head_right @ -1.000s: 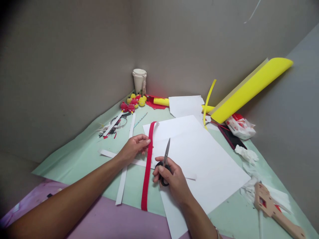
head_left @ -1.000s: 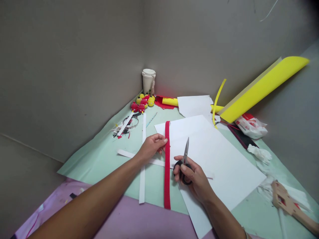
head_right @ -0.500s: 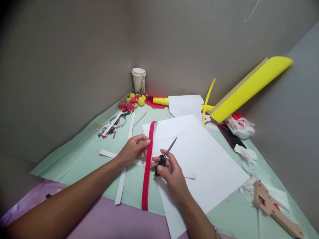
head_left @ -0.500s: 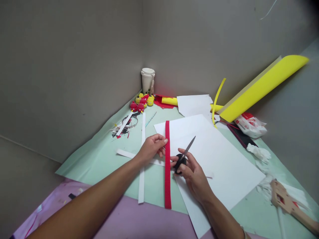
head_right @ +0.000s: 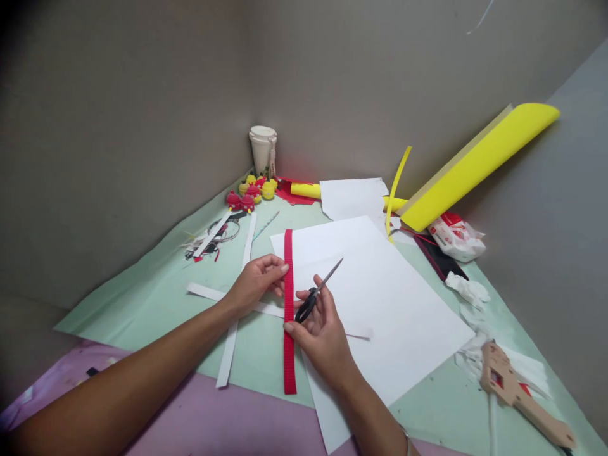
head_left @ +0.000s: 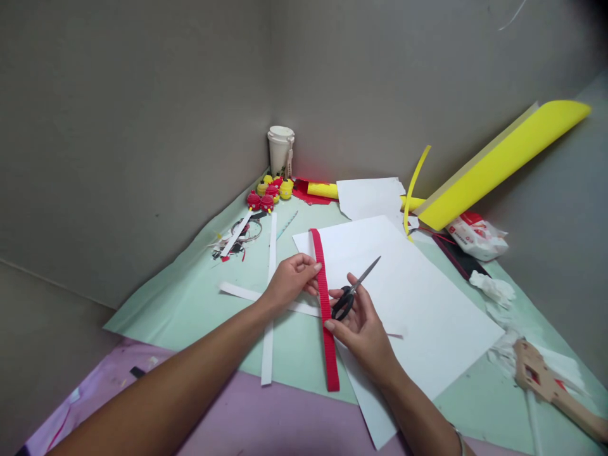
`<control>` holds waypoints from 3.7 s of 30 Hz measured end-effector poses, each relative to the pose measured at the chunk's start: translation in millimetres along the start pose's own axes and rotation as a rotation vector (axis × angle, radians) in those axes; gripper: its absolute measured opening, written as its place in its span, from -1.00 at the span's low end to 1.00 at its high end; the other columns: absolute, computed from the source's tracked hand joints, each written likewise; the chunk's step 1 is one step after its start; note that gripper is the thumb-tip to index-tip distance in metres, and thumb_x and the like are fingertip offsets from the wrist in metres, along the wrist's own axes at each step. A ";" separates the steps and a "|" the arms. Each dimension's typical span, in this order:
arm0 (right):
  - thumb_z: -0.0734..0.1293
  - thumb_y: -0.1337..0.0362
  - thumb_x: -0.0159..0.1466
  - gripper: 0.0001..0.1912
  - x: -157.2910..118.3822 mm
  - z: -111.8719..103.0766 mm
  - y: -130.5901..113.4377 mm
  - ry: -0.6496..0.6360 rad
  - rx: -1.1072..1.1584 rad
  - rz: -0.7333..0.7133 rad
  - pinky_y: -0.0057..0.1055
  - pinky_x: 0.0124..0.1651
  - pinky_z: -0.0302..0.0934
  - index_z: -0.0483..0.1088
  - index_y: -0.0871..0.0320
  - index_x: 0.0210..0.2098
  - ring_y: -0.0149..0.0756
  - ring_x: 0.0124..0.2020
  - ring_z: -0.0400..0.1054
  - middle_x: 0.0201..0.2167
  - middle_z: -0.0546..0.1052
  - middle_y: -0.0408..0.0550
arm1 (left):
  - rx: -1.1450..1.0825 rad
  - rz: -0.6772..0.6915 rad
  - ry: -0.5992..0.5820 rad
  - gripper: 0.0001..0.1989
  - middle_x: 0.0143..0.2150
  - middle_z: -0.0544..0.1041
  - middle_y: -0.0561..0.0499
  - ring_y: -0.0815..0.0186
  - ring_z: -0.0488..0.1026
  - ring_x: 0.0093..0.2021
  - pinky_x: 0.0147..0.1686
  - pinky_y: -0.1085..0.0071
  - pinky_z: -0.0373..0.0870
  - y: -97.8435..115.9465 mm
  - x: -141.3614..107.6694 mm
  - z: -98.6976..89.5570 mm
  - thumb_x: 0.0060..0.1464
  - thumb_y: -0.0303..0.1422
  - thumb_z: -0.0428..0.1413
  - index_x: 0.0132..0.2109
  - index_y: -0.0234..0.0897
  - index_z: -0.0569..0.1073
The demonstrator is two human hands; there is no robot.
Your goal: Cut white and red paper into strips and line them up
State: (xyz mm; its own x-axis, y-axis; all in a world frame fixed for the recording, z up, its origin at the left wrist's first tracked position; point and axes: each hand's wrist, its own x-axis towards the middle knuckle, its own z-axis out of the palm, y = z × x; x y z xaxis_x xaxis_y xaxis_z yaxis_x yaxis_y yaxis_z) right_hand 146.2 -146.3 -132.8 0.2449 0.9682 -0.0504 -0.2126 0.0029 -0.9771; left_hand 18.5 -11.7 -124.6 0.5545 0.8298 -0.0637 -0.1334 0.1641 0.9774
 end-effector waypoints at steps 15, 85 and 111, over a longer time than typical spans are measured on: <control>0.45 0.33 0.16 -0.17 -1.0 -0.6 -6.4 -0.115 -0.097 0.073 -0.28 0.00 0.33 0.01 -0.01 0.32 -0.23 -0.01 0.37 0.00 0.39 -0.02 | -0.010 -0.005 -0.050 -0.77 -0.26 0.60 -0.13 0.36 0.48 -0.43 -0.43 0.46 0.39 5.0 -1.3 -1.4 0.10 -0.28 0.18 -0.19 -0.37 0.43; 0.30 0.23 0.24 -0.59 -1.4 -0.9 3.7 -0.067 -0.368 0.024 -0.43 -0.42 0.18 0.39 0.14 0.07 -0.40 -0.47 0.25 -0.42 0.41 -0.15 | -0.321 -0.141 -0.067 -0.76 -0.45 0.49 0.01 0.45 0.42 -0.47 -0.50 0.59 0.34 4.5 3.4 -7.9 0.01 -0.31 0.32 -0.32 -0.41 0.50; 0.31 0.13 0.30 -0.50 -0.4 -1.6 0.3 -0.006 -0.141 0.071 -0.38 -0.35 0.30 0.24 0.13 0.19 -0.30 -0.32 0.38 -0.24 0.48 -0.04 | -0.594 -0.159 -0.039 -0.90 -0.39 0.52 0.00 0.47 0.47 -0.44 -0.36 0.60 0.49 4.9 2.0 -8.0 0.04 -0.49 0.28 -0.29 -0.44 0.52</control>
State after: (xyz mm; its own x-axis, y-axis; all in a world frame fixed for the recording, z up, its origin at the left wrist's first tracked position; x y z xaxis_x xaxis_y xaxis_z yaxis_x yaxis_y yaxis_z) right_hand 147.5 -147.1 -133.4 0.2283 0.9662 -0.1199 -0.0938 -0.1007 -0.9905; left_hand 12.4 -5.0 -121.6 0.6330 0.7527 -0.1812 -0.4755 0.5627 0.6762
